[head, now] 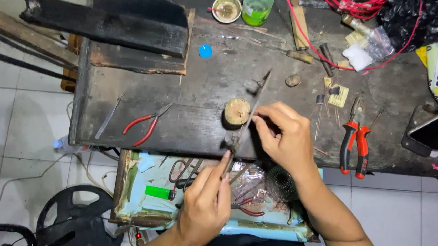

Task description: Crafting and assembling small jewelry components using a hand saw and pliers on a workbench.

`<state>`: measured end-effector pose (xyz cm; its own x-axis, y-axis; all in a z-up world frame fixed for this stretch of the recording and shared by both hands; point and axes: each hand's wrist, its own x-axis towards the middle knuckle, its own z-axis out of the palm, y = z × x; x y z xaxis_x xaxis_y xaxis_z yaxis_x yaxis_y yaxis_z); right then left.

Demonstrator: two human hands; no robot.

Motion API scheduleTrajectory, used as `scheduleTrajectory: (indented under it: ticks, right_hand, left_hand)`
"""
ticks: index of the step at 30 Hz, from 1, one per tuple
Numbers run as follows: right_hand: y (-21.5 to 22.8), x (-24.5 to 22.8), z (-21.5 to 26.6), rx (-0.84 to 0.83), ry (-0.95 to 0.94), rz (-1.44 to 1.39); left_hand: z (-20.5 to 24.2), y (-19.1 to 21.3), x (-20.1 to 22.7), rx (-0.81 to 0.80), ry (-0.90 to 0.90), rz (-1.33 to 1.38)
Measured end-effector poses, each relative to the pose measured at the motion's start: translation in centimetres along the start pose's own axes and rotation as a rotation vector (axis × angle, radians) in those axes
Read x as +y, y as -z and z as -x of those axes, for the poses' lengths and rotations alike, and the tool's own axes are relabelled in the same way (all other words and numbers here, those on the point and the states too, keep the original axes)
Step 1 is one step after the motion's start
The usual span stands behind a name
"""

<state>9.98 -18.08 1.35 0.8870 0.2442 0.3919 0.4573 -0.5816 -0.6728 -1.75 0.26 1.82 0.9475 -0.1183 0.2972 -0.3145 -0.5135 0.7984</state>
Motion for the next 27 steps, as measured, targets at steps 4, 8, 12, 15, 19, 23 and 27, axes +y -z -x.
scheduleTrajectory:
  ticks: [4,8,12,15,19,23,27]
  right_hand:
    - [0.0,-0.2,-0.1,-0.001,0.008,-0.001]
    - [0.2,-0.1,0.0,-0.005,0.017,0.000]
    - [0.1,0.0,-0.1,-0.007,0.033,-0.003]
    - [0.0,0.2,-0.1,-0.010,0.036,-0.011]
    - [0.1,0.0,-0.1,-0.016,0.035,0.012]
    - [0.1,-0.2,-0.2,0.001,0.038,0.003]
    - [0.2,-0.5,-0.3,0.001,0.021,-0.011]
  left_hand:
    - [0.2,-0.7,-1.6,0.011,0.001,-0.001]
    - [1.9,0.4,-0.4,0.014,0.019,-0.044]
    - [0.9,0.1,-1.0,0.001,0.007,-0.026]
    - [0.6,-0.8,-1.9,0.033,-0.034,-0.028]
    - [0.3,-1.1,-1.6,0.063,-0.021,-0.031]
    - [-0.3,-1.0,-1.4,0.085,-0.017,-0.007]
    - [-0.7,-1.3,-1.5,0.081,-0.015,0.004]
